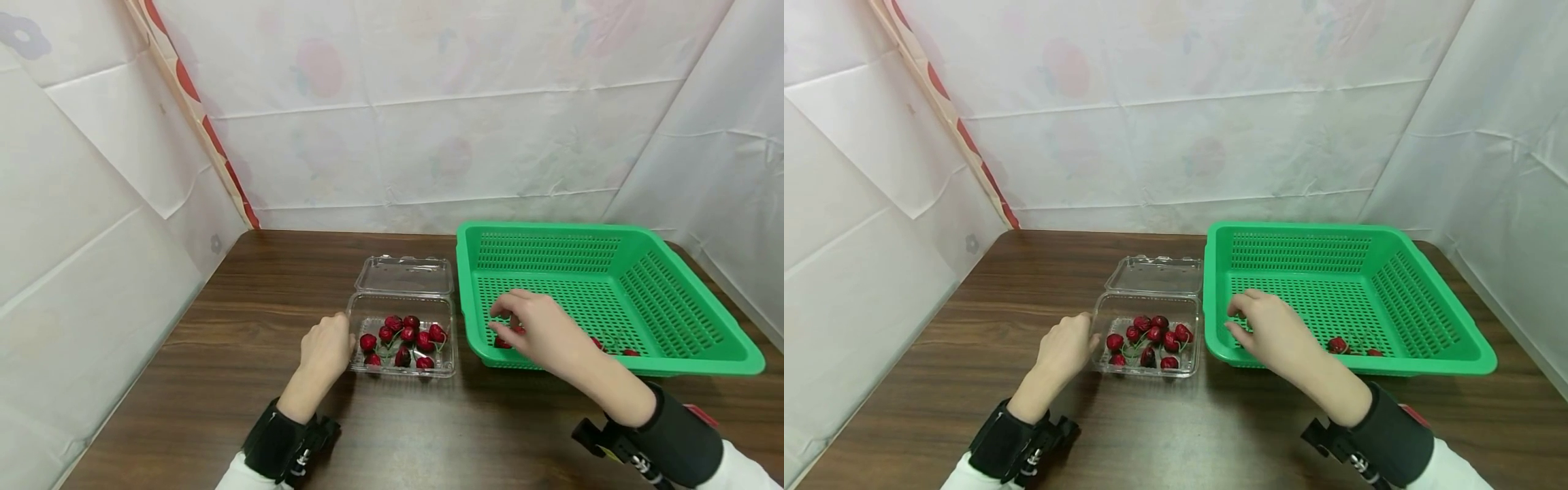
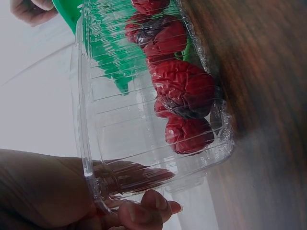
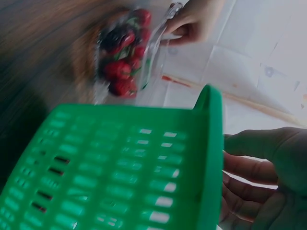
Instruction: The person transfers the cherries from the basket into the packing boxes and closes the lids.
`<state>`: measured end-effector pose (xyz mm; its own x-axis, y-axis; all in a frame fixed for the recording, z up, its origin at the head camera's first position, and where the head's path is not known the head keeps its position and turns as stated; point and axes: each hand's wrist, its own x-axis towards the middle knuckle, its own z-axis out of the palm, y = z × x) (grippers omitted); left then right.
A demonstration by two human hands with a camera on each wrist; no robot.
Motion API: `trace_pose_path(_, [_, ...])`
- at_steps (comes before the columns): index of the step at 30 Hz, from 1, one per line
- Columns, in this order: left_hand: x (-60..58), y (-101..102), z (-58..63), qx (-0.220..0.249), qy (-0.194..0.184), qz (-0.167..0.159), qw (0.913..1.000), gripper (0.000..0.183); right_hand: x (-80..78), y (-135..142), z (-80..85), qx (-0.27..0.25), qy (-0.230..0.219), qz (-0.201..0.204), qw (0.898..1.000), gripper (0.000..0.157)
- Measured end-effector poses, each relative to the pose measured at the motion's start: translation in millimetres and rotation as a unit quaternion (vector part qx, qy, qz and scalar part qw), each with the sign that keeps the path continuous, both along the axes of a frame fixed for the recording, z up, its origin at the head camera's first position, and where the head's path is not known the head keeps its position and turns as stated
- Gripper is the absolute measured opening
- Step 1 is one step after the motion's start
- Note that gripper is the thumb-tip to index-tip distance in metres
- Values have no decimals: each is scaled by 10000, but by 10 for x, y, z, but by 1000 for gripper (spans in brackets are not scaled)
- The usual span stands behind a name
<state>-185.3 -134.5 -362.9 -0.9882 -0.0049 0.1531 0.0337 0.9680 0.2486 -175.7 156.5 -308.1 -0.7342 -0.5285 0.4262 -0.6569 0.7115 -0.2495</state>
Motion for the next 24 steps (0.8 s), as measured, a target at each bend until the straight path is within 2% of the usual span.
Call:
trace_pose_path(10, [-1,-4,-4,30,32,-5,10000,15,-161,178,-88,179,-681,-152,9974,11])
trace_pose_path(24, [3,-3,-3,43,39,-21,10000,16,-344,326,-190,278,-1320,-145,9907,17])
